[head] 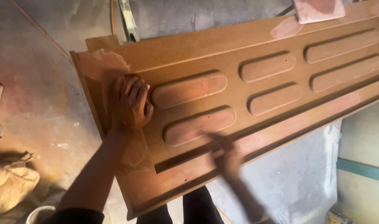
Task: The person applies a reddish-brown putty to a wooden door using a putty knife and a small block. They scoop putty from a container, spread it onto the door's panels and frame, and smooth the surface.
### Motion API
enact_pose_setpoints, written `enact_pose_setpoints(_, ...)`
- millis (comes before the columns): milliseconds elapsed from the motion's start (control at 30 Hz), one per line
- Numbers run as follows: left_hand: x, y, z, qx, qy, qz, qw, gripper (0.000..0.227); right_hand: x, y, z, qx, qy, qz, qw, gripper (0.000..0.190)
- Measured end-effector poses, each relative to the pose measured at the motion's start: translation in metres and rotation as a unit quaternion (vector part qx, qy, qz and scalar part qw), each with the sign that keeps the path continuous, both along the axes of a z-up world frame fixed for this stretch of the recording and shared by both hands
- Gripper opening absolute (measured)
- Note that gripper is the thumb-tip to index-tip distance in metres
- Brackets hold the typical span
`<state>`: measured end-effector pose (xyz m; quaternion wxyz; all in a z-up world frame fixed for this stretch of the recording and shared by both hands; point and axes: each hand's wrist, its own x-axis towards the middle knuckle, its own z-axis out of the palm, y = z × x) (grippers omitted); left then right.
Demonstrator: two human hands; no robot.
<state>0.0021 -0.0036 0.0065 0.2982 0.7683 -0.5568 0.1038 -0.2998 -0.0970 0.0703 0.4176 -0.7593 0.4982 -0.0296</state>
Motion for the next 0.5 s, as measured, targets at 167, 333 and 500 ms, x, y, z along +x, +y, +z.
enact_pose_setpoints(167, 0.001, -0.002, 0.007, 0.03, -0.003, -0.006, 1.0, 0.042, -0.094, -0.124, 0.004, -0.268, -0.081, 0.063, 0.958, 0.055)
enact_pose_setpoints(333, -0.011, -0.019, 0.007, 0.036, -0.006, 0.036, 0.999, 0.038, -0.145, -0.204, -0.009, -0.366, -0.038, 0.122, 0.922, 0.054)
enact_pose_setpoints(500, -0.061, -0.078, 0.004, 0.029, 0.049, 0.025, 0.998, 0.042, -0.152, -0.236, -0.037, -0.404, -0.01, 0.119, 0.907, 0.06)
